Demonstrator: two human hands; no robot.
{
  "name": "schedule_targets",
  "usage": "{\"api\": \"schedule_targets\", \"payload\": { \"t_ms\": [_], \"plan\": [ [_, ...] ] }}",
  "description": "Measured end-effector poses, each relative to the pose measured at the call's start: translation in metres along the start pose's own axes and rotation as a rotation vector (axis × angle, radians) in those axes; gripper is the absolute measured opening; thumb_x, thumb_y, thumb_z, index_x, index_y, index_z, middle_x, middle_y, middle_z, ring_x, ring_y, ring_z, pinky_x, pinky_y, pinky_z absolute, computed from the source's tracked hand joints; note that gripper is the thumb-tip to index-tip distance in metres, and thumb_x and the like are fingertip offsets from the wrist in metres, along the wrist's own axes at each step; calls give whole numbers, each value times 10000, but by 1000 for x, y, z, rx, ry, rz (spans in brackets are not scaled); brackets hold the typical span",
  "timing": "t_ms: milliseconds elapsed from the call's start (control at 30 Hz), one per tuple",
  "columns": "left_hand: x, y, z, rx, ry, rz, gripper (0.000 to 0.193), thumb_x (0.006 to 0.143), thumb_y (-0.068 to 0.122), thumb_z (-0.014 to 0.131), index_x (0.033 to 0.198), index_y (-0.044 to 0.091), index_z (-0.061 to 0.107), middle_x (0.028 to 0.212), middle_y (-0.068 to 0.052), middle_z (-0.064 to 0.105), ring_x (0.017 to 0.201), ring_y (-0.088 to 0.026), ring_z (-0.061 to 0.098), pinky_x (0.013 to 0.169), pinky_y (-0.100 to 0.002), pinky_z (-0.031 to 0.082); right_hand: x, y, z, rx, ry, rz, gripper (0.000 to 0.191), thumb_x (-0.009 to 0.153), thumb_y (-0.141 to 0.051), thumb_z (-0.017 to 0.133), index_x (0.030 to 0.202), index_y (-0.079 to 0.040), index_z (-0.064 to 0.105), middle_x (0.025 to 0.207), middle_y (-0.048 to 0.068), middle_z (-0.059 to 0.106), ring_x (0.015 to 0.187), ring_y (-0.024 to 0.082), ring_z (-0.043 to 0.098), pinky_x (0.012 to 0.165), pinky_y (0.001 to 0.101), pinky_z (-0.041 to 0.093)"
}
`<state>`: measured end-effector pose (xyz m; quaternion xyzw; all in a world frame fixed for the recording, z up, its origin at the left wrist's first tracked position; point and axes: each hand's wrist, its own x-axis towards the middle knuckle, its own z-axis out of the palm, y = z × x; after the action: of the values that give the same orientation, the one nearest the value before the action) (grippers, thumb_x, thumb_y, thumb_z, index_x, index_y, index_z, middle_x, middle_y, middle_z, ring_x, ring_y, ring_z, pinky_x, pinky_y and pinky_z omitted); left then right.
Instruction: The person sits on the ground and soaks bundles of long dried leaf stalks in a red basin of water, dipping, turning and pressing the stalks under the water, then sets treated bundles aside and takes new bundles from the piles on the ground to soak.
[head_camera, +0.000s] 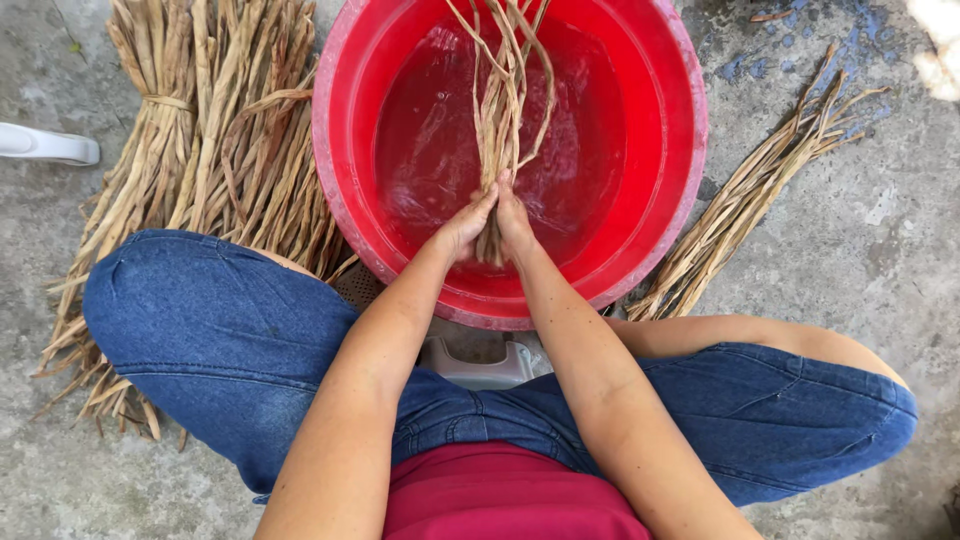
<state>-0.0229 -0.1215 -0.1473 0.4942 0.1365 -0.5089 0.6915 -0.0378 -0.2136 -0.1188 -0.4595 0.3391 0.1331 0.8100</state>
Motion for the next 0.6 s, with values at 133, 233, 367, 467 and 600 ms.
{"api": "schedule_targets", "payload": {
  "t_ms": [133, 233, 367, 467, 600],
  "plan": [
    [-6, -6, 1, -59, 55, 64, 590, 918, 627, 512, 1322, 199, 484, 852, -96, 616, 669, -228, 611, 479, -384, 527, 6, -19, -9, -640, 37, -159, 659, 951, -656, 523, 1168, -51, 669, 981, 80, 713, 951, 230, 679, 885, 397, 529],
    [-18, -16, 7, 64, 115, 40, 424, 1038, 488, 601, 1095, 69, 568, 765, -5, 590, 539, -103, 474, 425, -261, 410, 8, -29, -17, -534, -23, 1, 481, 973, -470, 667, 1124, -14, 688, 895, 78, 700, 848, 210, 666, 801, 391, 536],
    [-50, -29, 26, 420, 96, -53, 347, 1072, 392, 470, 1041, 75, 607, 742, -1, 568, 552, -99, 507, 474, -261, 485, 11, -33, -29, 77, 93, 168, 189, 1012, -164, 609, 1115, -18, 671, 829, 112, 719, 656, 197, 674, 679, 395, 599],
    [-87, -25, 37, 502, 34, -14, 303, 1073, 347, 484, 1018, 72, 599, 707, 14, 512, 554, -90, 461, 468, -269, 429, 22, -33, -46, 140, 100, 150, 131, 1055, -184, 549, 996, -77, 599, 659, 23, 548, 445, 133, 467, 491, 350, 536],
    [-147, 4, 35, 728, -5, -12, 266, 1048, 352, 499, 1052, 110, 611, 677, 31, 474, 538, -98, 416, 459, -275, 370, 45, -42, -81, 286, 147, 107, 177, 1060, -152, 494, 1034, -39, 627, 638, -15, 512, 441, 89, 410, 488, 314, 506]
  ]
}}
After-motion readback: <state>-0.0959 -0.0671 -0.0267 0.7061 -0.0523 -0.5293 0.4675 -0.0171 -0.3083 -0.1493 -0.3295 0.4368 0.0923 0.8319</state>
